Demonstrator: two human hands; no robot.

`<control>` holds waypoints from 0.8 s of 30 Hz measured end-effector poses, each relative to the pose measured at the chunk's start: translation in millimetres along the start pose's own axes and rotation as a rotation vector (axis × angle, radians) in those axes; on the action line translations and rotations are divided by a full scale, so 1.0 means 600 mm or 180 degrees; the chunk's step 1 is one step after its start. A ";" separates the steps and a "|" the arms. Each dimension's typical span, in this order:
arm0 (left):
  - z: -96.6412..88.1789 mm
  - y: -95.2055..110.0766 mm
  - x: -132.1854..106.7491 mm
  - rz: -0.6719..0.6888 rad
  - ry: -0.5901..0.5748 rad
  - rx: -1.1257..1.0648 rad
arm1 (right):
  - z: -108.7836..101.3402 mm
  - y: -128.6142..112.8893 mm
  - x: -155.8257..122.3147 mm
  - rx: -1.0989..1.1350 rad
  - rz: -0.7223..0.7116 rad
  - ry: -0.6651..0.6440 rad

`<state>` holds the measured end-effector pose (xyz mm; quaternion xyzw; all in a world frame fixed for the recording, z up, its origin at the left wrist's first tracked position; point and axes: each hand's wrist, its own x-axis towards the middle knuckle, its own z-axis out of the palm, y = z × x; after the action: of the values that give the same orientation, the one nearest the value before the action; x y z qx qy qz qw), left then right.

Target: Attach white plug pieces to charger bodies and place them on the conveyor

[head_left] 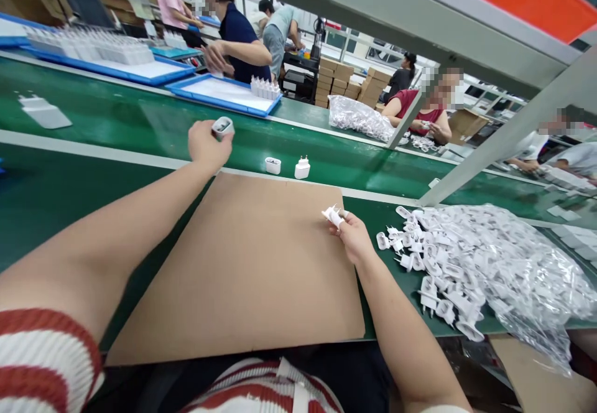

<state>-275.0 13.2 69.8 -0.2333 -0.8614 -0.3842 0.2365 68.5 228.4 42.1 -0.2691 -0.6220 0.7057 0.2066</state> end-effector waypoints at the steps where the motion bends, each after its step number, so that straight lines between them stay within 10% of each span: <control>1: -0.002 0.032 -0.024 0.0020 -0.0012 -0.0086 | -0.002 -0.002 0.000 0.0120 0.0078 -0.0034; 8: -0.010 0.224 -0.268 0.0392 -0.2395 -0.1726 | 0.001 -0.011 -0.015 0.0194 -0.0029 -0.0128; 13: 0.012 0.235 -0.328 0.0652 -0.2382 -0.1658 | 0.003 -0.014 -0.030 -0.0550 -0.0943 0.0154; 24: 0.023 0.221 -0.322 0.0490 -0.2472 -0.2091 | 0.013 -0.012 -0.034 -0.2553 -0.2589 -0.0514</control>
<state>-50.1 60.3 21.5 -0.4835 -0.6999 -0.5011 -0.1590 79.1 210.7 52.5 -0.0108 -0.9081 0.2968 0.2951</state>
